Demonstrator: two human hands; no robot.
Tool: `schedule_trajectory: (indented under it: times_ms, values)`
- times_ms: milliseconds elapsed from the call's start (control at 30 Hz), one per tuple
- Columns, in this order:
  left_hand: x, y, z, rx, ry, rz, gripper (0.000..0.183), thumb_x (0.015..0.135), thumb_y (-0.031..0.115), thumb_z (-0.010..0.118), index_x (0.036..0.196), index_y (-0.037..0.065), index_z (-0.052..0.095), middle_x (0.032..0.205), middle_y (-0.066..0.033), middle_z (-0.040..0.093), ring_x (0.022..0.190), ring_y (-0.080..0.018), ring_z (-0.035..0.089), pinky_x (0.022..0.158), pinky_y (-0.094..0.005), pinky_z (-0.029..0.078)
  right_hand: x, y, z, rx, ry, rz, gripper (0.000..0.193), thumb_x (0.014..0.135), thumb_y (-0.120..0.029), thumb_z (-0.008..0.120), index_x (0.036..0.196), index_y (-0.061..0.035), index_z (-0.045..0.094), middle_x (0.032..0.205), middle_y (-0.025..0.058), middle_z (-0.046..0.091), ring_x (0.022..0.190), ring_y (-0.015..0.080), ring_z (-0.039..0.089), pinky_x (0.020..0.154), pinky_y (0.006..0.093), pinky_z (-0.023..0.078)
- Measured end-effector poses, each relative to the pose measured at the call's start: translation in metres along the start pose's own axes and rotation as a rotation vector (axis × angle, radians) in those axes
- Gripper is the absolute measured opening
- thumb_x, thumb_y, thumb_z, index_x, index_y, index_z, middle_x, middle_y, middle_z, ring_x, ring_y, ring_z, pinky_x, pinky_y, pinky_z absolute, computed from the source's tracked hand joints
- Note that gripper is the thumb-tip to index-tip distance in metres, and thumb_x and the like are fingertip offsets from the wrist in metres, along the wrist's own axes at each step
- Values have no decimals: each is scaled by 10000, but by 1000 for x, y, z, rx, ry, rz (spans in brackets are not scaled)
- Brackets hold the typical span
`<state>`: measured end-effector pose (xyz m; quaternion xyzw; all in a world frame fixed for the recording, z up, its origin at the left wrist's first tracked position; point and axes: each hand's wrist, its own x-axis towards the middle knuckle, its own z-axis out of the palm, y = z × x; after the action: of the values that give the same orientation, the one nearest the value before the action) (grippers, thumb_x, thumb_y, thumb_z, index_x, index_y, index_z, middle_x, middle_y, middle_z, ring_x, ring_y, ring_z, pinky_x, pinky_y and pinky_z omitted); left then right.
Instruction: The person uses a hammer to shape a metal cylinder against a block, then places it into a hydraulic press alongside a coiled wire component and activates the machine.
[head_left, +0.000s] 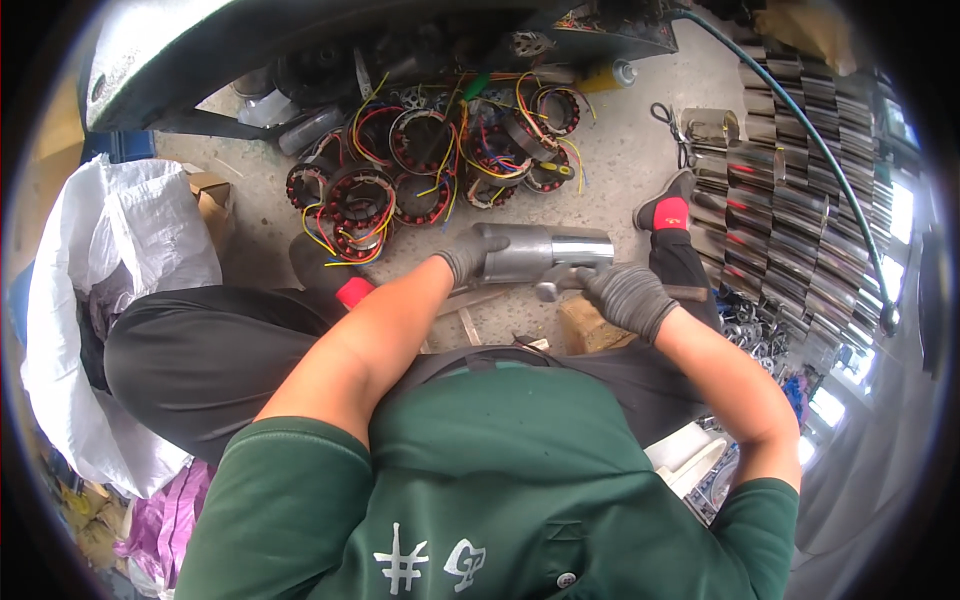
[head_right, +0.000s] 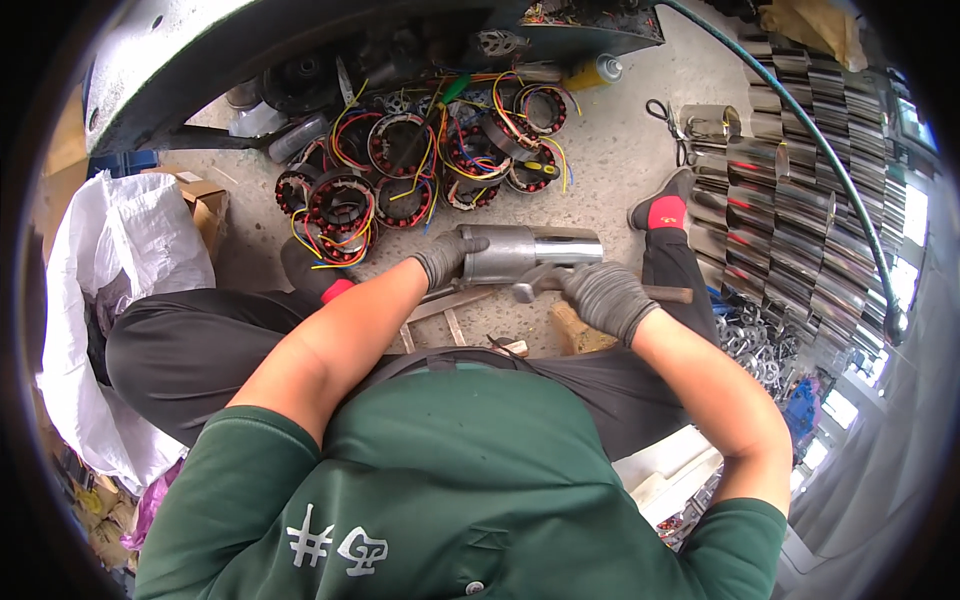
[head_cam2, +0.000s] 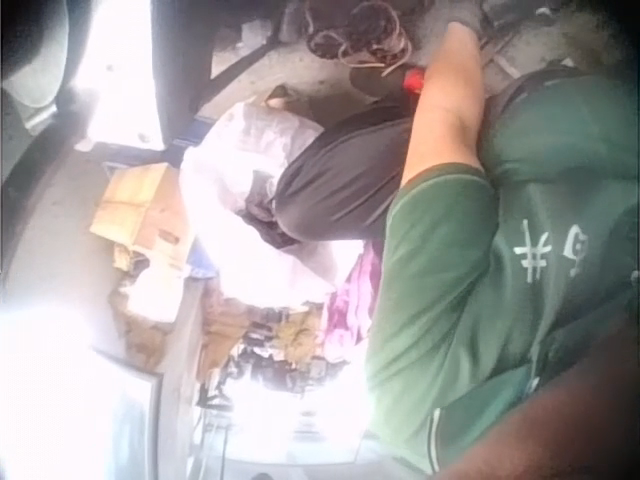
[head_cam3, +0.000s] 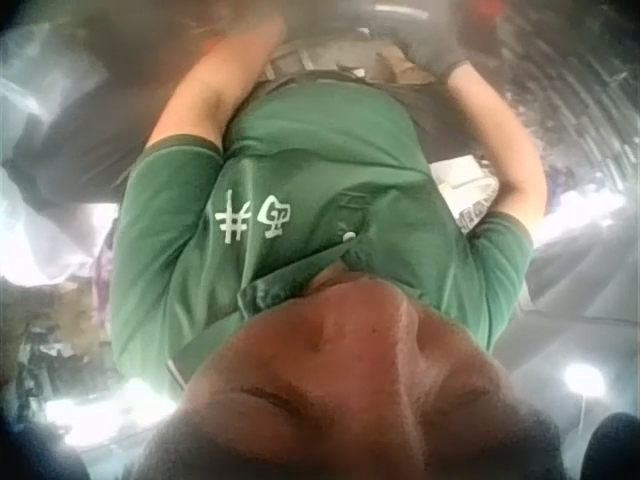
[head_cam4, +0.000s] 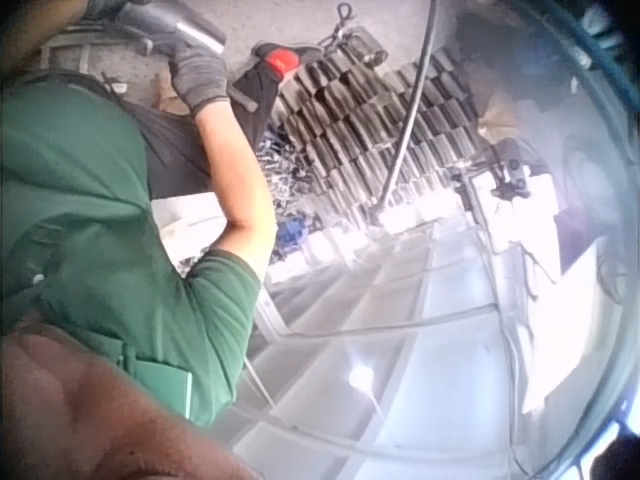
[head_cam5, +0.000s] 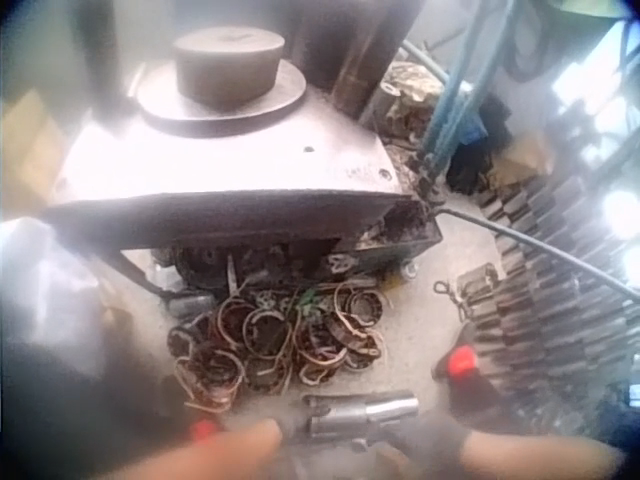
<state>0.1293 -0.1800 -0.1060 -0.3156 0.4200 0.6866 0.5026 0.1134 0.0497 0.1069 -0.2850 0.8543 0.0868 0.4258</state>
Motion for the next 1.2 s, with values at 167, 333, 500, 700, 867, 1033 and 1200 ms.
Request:
schedule_trajectory:
  times_ms: [167,333,500,700,867,1033,1200]
  values:
    - [15,-9,17,-339,-31,-22,496,858,6,735,1304,52,523,1159,-144,662,966,-396,698,847,-568,597,22,-22,4,132,103,-96,349,975,-307,604,1280,-138,615,803,179,668,722,375,684,623,509,537]
    - [-23,8,28,-247,-153,54,525,805,-80,723,1285,32,542,1156,-116,668,1053,-356,679,875,-560,601,18,8,24,22,2,113,309,991,-312,588,1252,-149,611,812,169,675,721,368,689,626,493,545]
    - [51,-38,-5,-9,-48,199,566,780,-90,728,1309,26,566,1158,-134,685,1024,-333,687,857,-522,606,28,-19,-14,80,82,-55,313,961,-280,615,1231,-123,614,851,174,701,745,353,702,634,483,551]
    - [-5,4,-3,-134,-25,96,563,801,-96,695,1329,36,553,1123,-144,696,933,-339,725,786,-476,624,41,-25,-7,2,41,-2,288,952,-272,623,1192,-113,635,823,173,701,761,359,708,662,499,558]
    - [2,-2,-13,-106,-33,112,575,799,-94,691,1339,38,543,1133,-153,695,930,-334,723,784,-461,616,40,-25,11,83,84,-59,265,952,-170,538,1178,-59,621,794,181,714,742,364,721,637,506,562]
    - [10,-2,-23,-26,8,243,537,807,-15,731,1310,-8,544,1126,-164,691,1011,-339,693,862,-480,593,32,-31,-17,-78,10,78,278,958,-222,603,1208,-102,633,875,155,725,757,333,712,654,488,559]
    - [5,12,-20,-216,39,-4,425,869,43,713,1253,-55,561,1127,-190,691,1031,-358,690,925,-512,556,30,-34,-1,104,194,-91,296,980,-242,575,1241,-116,638,942,152,734,781,332,720,651,480,566]
